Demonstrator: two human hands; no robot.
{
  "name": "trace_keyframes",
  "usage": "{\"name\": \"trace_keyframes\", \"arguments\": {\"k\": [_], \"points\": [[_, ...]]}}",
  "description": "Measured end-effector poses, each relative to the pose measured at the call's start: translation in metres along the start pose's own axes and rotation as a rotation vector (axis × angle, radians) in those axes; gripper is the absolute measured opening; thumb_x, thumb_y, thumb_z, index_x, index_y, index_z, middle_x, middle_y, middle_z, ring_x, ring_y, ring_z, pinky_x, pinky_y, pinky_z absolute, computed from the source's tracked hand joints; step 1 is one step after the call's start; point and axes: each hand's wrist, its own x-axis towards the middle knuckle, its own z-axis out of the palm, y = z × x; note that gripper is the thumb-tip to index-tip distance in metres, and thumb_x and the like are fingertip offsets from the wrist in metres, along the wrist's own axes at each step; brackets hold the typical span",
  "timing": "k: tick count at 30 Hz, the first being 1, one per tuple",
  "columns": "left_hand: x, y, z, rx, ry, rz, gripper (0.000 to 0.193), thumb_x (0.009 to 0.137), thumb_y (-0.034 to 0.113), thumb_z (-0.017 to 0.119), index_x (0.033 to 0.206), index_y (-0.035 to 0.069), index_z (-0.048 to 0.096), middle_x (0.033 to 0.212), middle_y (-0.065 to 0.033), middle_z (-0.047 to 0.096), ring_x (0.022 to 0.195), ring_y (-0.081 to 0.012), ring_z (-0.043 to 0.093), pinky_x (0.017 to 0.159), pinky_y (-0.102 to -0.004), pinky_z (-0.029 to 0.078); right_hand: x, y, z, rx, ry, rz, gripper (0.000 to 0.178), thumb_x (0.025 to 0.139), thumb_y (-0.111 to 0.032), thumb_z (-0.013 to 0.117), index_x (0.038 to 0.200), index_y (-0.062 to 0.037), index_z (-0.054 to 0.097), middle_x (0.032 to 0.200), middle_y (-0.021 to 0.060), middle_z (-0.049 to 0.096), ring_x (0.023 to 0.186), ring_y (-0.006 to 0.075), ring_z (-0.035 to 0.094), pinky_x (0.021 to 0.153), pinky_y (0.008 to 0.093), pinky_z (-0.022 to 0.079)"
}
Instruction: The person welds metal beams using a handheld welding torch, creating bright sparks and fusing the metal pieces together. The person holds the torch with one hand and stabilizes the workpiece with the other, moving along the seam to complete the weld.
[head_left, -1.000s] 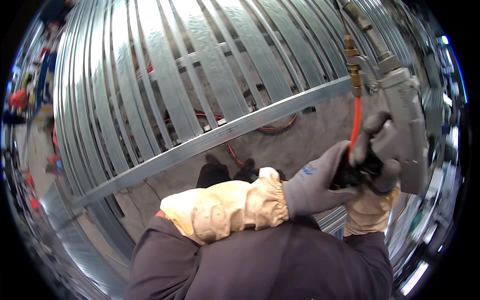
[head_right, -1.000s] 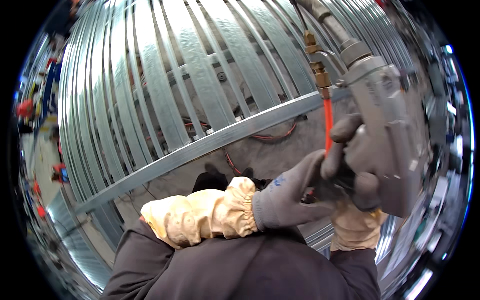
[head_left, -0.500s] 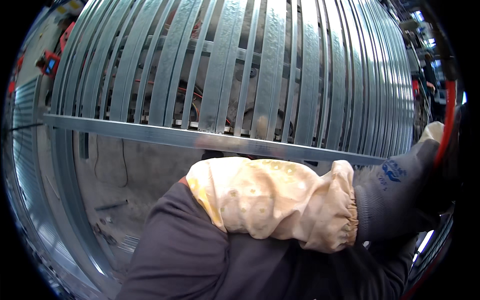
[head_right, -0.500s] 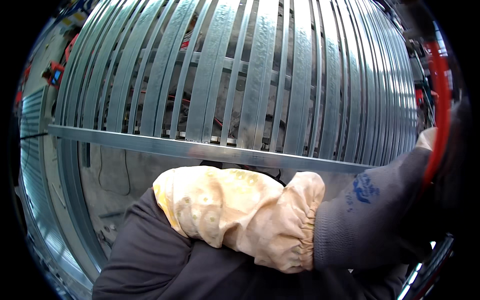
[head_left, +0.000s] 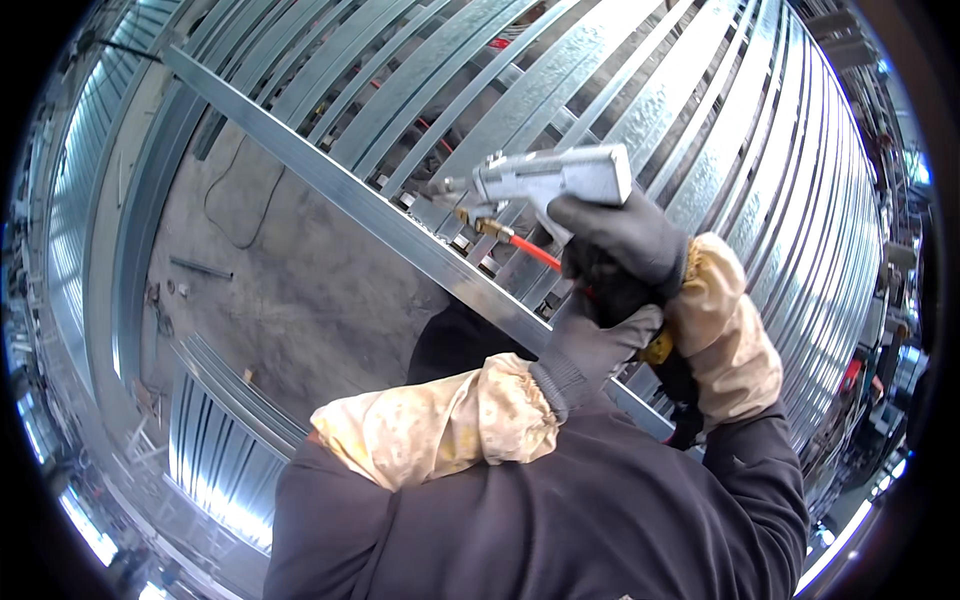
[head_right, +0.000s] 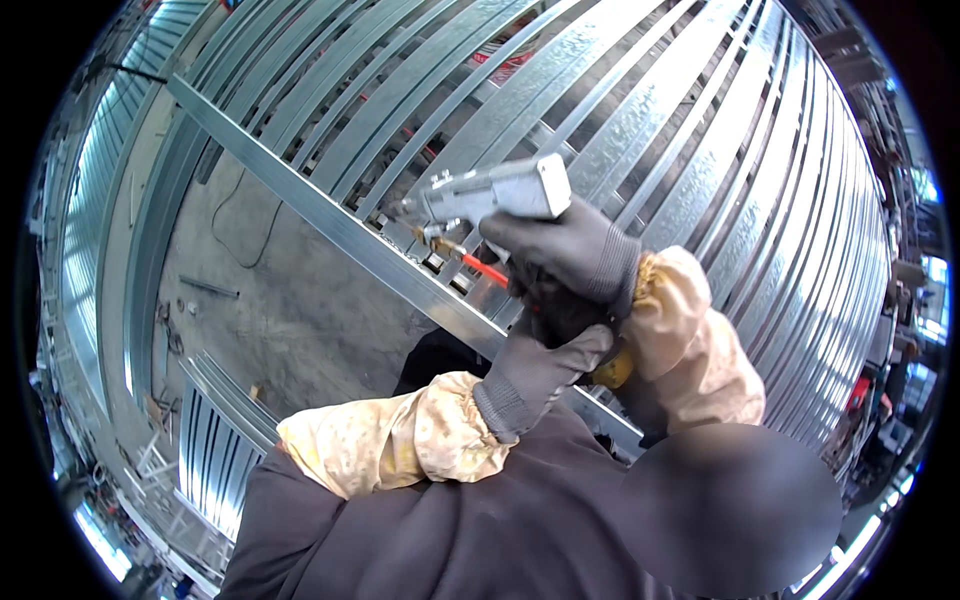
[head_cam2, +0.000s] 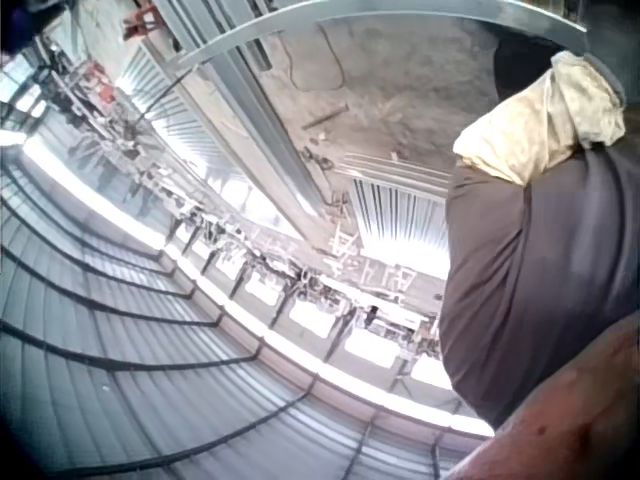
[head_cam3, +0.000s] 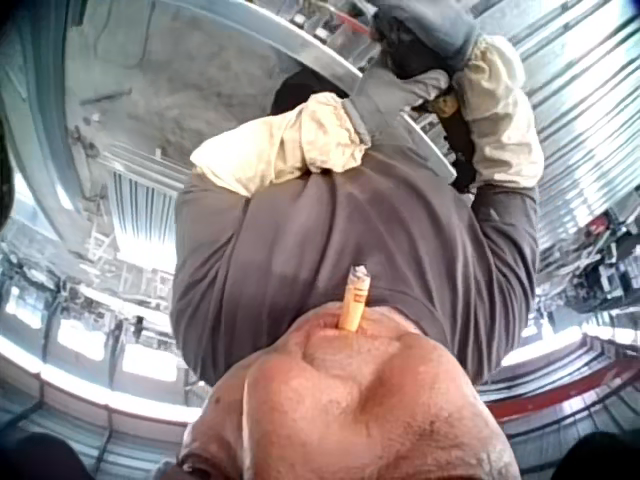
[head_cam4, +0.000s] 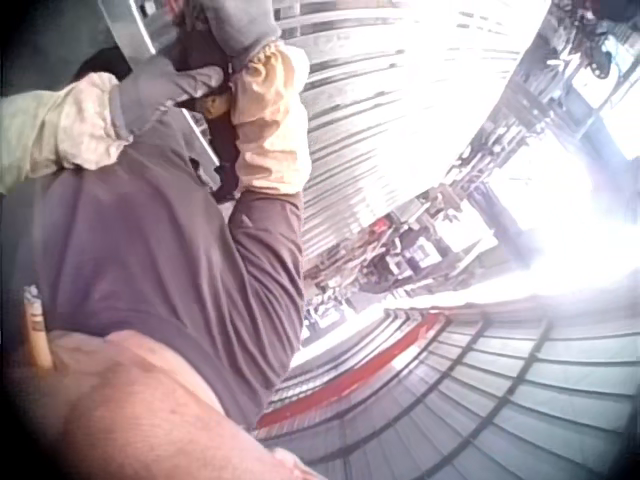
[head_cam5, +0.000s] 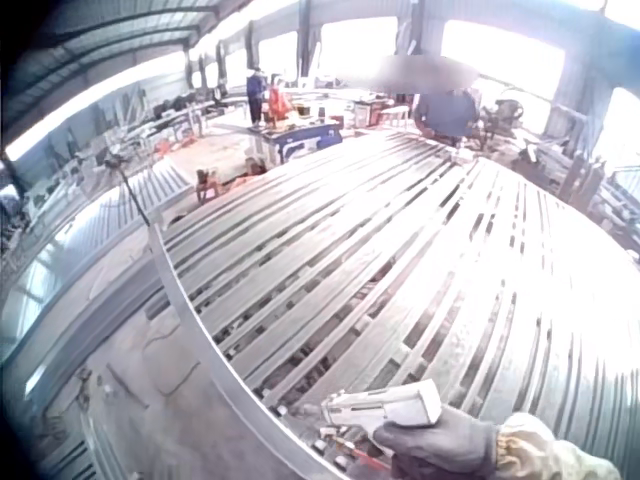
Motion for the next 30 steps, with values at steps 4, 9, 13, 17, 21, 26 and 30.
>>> {"name": "trace_keyframes", "arguments": {"k": [4, 9, 13, 17, 21, 26, 30], "points": [[-0.011, 0.034, -0.006, 0.355, 0.026, -0.103, 0.045, 0.089, 0.017, 0.068, 0.123, -0.001, 0.046, 0.108, -0.0091, 0.056, 0.092, -0.0161, 0.058, 0.087, -0.0271, 0.049, 0.010, 0.015, -0.001, -0.080, -0.022, 0.016, 0.039, 0.089, -0.017, 0.064, 0.122, 0.0007, 0.054, 0.096, 0.0037, 0.063, 0.083, 0.0105, 0.058, 0.073, 0.0270, 0.048], [0.007, 0.042, -0.053, 0.652, -0.240, 0.392, 0.022, 0.086, 0.007, 0.069, 0.105, 0.003, 0.059, 0.091, -0.0013, 0.062, 0.082, -0.0103, 0.060, 0.067, -0.0254, 0.050, 0.010, 0.018, 0.003, -0.114, 0.021, 0.161, 0.042, 0.085, -0.012, 0.067, 0.123, 0.0020, 0.055, 0.107, 0.0079, 0.064, 0.096, 0.0133, 0.059, 0.084, 0.0288, 0.048], [0.002, 0.056, -0.059, 0.096, -0.002, -0.112, 0.029, 0.082, 0.003, 0.072, 0.109, 0.000, 0.059, 0.096, -0.0046, 0.064, 0.085, -0.0094, 0.062, 0.072, -0.0237, 0.052, 0.019, 0.028, -0.003, -0.125, 0.031, 0.212, 0.042, 0.084, -0.014, 0.068, 0.120, 0.0023, 0.056, 0.104, 0.0082, 0.065, 0.092, 0.0133, 0.061, 0.080, 0.0288, 0.050], [0.009, 0.061, -0.058, 0.046, -0.037, -0.056, 0.030, 0.084, 0.003, 0.071, 0.110, 0.000, 0.056, 0.096, -0.0041, 0.063, 0.087, -0.0099, 0.062, 0.074, -0.0241, 0.053, 0.030, 0.024, -0.001, -0.102, 0.050, 0.235, 0.041, 0.083, -0.014, 0.070, 0.118, 0.0022, 0.057, 0.101, 0.0080, 0.066, 0.089, 0.0129, 0.062, 0.076, 0.0288, 0.052], [0.013, 0.061, -0.062, 0.048, 0.018, -0.034, 0.041, 0.081, 0.001, 0.072, 0.116, 0.000, 0.051, 0.097, -0.0054, 0.063, 0.085, -0.0101, 0.063, 0.072, -0.0241, 0.053, 0.035, 0.022, -0.001, -0.149, 0.057, 0.260, 0.040, 0.083, -0.013, 0.069, 0.118, 0.0018, 0.057, 0.101, 0.0077, 0.066, 0.090, 0.0131, 0.061, 0.077, 0.0287, 0.052], [0.012, 0.061, -0.061, 0.027, -0.019, 0.006, 0.054, 0.079, -0.002, 0.073, 0.124, 0.002, 0.043, 0.100, -0.0058, 0.061, 0.088, -0.0109, 0.062, 0.075, -0.0239, 0.053, 0.034, 0.028, -0.005, -0.142, 0.033, 0.244, 0.041, 0.083, -0.013, 0.068, 0.119, 0.0015, 0.057, 0.100, 0.0078, 0.066, 0.089, 0.0128, 0.062, 0.076, 0.0288, 0.052], [0.013, 0.061, -0.061, 0.015, -0.011, -0.038, 0.056, 0.078, -0.004, 0.071, 0.125, 0.002, 0.040, 0.100, -0.0059, 0.058, 0.089, -0.0110, 0.060, 0.075, -0.0239, 0.053, 0.037, 0.023, -0.004, -0.196, 0.004, 0.276, 0.040, 0.084, -0.014, 0.067, 0.119, 0.0015, 0.057, 0.095, 0.0072, 0.066, 0.083, 0.0122, 0.062, 0.072, 0.0285, 0.052]]}}
